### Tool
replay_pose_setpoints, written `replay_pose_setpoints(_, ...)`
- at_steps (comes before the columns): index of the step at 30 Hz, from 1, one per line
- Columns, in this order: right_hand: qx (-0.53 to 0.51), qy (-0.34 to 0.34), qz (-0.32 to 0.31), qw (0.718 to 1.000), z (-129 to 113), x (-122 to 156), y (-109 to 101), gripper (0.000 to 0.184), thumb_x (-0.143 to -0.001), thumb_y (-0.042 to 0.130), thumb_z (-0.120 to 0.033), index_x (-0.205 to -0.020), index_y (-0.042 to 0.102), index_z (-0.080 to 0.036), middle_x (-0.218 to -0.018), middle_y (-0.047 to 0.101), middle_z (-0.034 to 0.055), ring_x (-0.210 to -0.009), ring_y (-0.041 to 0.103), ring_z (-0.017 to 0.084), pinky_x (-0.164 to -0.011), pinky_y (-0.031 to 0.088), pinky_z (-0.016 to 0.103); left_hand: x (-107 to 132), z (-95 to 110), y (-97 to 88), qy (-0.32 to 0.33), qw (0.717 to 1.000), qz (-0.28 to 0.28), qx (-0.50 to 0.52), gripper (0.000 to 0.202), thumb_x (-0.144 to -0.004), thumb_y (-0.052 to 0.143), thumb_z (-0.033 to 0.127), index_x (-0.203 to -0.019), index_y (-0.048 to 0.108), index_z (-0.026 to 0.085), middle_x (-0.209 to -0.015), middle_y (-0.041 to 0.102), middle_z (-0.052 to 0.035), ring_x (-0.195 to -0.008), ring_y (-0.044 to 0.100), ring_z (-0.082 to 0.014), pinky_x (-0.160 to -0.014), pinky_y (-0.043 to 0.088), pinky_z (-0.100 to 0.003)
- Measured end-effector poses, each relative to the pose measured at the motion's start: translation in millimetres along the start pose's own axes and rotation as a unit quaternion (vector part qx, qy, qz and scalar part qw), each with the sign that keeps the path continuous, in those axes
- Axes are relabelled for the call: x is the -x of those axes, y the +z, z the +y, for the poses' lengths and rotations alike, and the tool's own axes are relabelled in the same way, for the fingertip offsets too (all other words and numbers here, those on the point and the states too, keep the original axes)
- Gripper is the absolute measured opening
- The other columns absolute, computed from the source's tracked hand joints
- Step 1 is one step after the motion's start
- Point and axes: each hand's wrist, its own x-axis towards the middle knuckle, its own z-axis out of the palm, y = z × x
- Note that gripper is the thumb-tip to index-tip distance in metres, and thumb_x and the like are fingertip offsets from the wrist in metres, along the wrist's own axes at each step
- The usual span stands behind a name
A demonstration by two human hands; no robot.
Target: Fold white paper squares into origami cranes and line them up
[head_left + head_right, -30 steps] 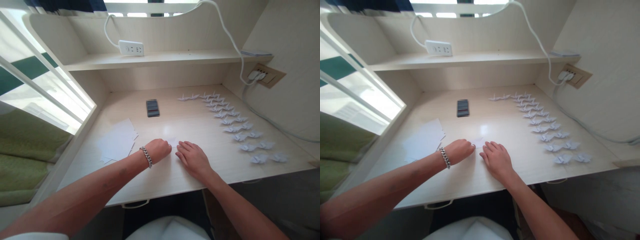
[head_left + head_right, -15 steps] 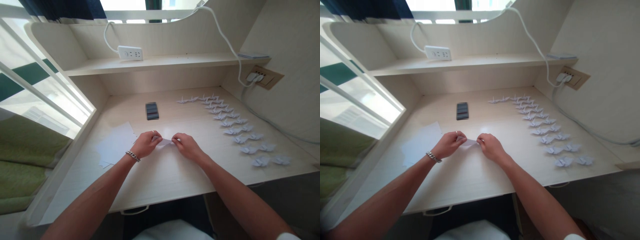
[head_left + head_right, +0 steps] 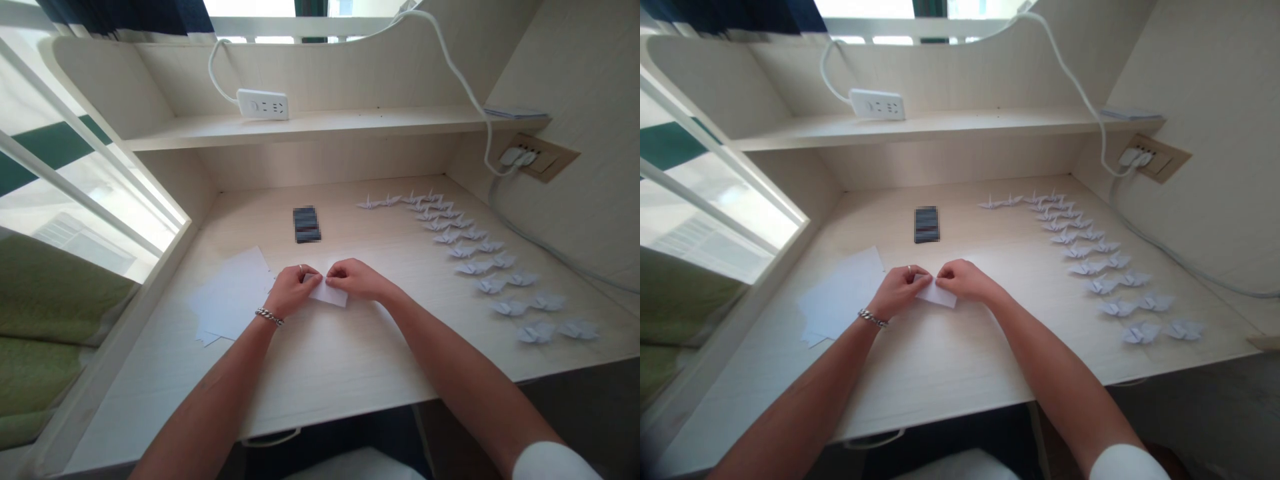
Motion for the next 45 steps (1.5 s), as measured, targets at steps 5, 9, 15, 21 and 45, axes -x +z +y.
replay_pose_setpoints(5,-0.042,0.022,-0.022,0.999,3.6,-8.3,3.9,0.017,-0.075,0.054,-0.025,-0.075,0.068,-0.016,-0.074,0.066,0.0023,-0.066,0.055,0.013,-0.055,0.037,0.022,1.0,-2.8,-1.8,-0.009,1.000,-0.002,-0.005,0.029,-0.078,0.054,0.039,-0.079,0.073,0.016,-0.069,0.068,-0.0024,-0.063,0.056,-0.0158,-0.058,0.038,-0.026)
replay_pose_setpoints(9,-0.095,0.054,-0.051,0.993,18.6,-1.0,-9.6,0.015,-0.074,0.055,-0.025,-0.074,0.067,-0.016,-0.062,0.061,0.0003,-0.057,0.050,0.012,-0.053,0.037,0.023,2.1,-7.5,-9.5,-0.046,0.999,0.012,0.017,0.029,-0.076,0.057,0.039,-0.078,0.073,0.015,-0.063,0.064,-0.0005,-0.057,0.051,-0.0137,-0.053,0.035,-0.025)
replay_pose_setpoints(15,-0.199,0.086,0.020,0.976,23.9,9.9,-18.2,0.015,-0.076,0.058,-0.028,-0.076,0.064,-0.015,-0.073,0.064,0.0038,-0.063,0.054,0.012,-0.060,0.043,0.024,7.3,-13.4,-17.9,-0.066,0.994,0.048,0.079,0.028,-0.075,0.060,0.040,-0.078,0.071,0.015,-0.061,0.061,0.0005,-0.054,0.048,-0.0119,-0.050,0.034,-0.023)
replay_pose_setpoints(21,-0.174,-0.007,0.001,0.985,6.9,6.7,7.4,0.025,-0.081,0.058,-0.039,-0.086,0.066,-0.015,-0.078,0.064,0.0030,-0.069,0.055,0.014,-0.062,0.042,0.025,10.0,-8.4,-11.7,-0.024,0.996,0.024,0.088,0.031,-0.077,0.058,0.042,-0.082,0.071,0.015,-0.065,0.065,-0.0024,-0.058,0.052,-0.0143,-0.053,0.037,-0.024)
replay_pose_setpoints(45,-0.224,-0.014,0.070,0.972,6.9,14.1,-2.1,0.028,-0.073,0.068,-0.033,-0.094,0.063,-0.016,-0.069,0.056,-0.0015,-0.058,0.053,0.010,-0.050,0.045,0.023,15.7,3.1,-4.0,-0.045,0.964,-0.021,0.260,0.030,-0.066,0.075,0.033,-0.086,0.068,0.011,-0.069,0.067,-0.0047,-0.062,0.061,-0.0149,-0.059,0.046,-0.027)
